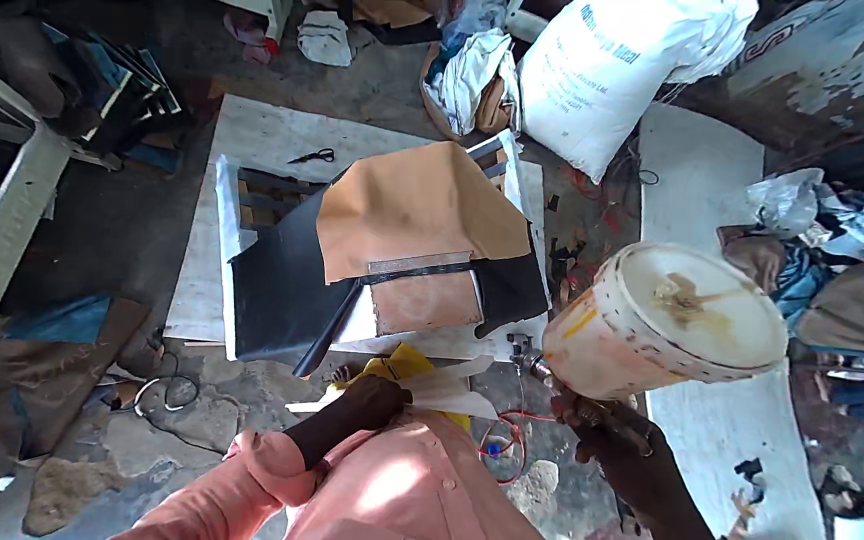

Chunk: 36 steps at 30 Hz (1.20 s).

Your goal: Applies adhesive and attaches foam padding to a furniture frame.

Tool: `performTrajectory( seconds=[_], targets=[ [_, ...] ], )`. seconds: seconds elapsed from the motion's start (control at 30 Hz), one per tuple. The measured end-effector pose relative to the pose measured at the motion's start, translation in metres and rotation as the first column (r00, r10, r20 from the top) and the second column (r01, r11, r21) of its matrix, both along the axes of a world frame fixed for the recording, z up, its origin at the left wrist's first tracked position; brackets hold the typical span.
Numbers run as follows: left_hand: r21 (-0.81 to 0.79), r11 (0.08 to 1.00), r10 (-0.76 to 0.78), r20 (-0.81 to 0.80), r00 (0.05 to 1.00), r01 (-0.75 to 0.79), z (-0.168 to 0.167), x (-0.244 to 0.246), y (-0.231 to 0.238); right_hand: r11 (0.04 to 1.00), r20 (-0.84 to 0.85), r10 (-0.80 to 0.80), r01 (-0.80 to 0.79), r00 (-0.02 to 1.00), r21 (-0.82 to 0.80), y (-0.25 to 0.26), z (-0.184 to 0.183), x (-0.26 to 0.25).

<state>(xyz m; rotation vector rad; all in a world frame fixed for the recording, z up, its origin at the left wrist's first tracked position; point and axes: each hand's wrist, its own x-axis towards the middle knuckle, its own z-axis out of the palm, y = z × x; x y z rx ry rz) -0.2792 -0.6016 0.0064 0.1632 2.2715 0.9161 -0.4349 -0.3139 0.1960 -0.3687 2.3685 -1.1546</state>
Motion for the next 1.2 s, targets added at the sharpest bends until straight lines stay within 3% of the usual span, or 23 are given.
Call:
performTrajectory(
  seconds=[0.1, 0.17, 0.3, 0.47, 0.63, 0.8, 1.0, 1.2],
  targets=[
    [0.017, 1.0, 0.018, -0.022, 1.0, -0.018, 0.004, -0.01, 0.005, 0.996, 0.005, -0.02, 0.02, 1.0, -0.082, 0.004, -0.011, -0.017],
    [0.008, 0.999, 0.032, -0.039, 0.999, -0.032, 0.01, -0.017, 0.009, 0.999, -0.09, -0.042, 0.04, 0.995, -0.029, -0.009, -0.017, -0.037],
    [-0.019, 0.996, 0.082, -0.079, 0.993, -0.084, 0.031, -0.037, 0.015, 0.991, -0.316, 0.129, -0.113, 0.94, 0.068, -0.051, -0.054, -0.115],
    [0.013, 0.976, 0.216, -0.092, 0.972, -0.215, 0.049, -0.068, 0.019, 0.907, -0.512, 0.408, -0.271, 0.756, 0.322, -0.166, -0.105, -0.224],
    [0.052, 0.9, 0.434, -0.012, 0.901, -0.433, 0.072, -0.099, 0.026, 0.892, -0.596, 0.451, -0.313, 0.664, 0.327, -0.263, -0.161, -0.283],
    [0.045, 0.816, 0.577, 0.016, 0.817, -0.577, 0.107, -0.114, 0.028, 0.885, -0.636, 0.442, -0.425, 0.633, 0.192, -0.264, -0.194, -0.286],
    [-0.07, 0.849, 0.523, -0.021, 0.852, -0.523, 0.125, -0.132, 0.022, 0.865, -0.63, 0.464, -0.473, 0.623, 0.169, -0.275, -0.188, -0.263],
    [-0.155, 0.89, 0.435, 0.013, 0.9, -0.428, 0.133, -0.137, 0.011, 0.705, -0.495, 0.69, -0.647, 0.528, 0.291, -0.261, -0.172, -0.277]
  ],
)
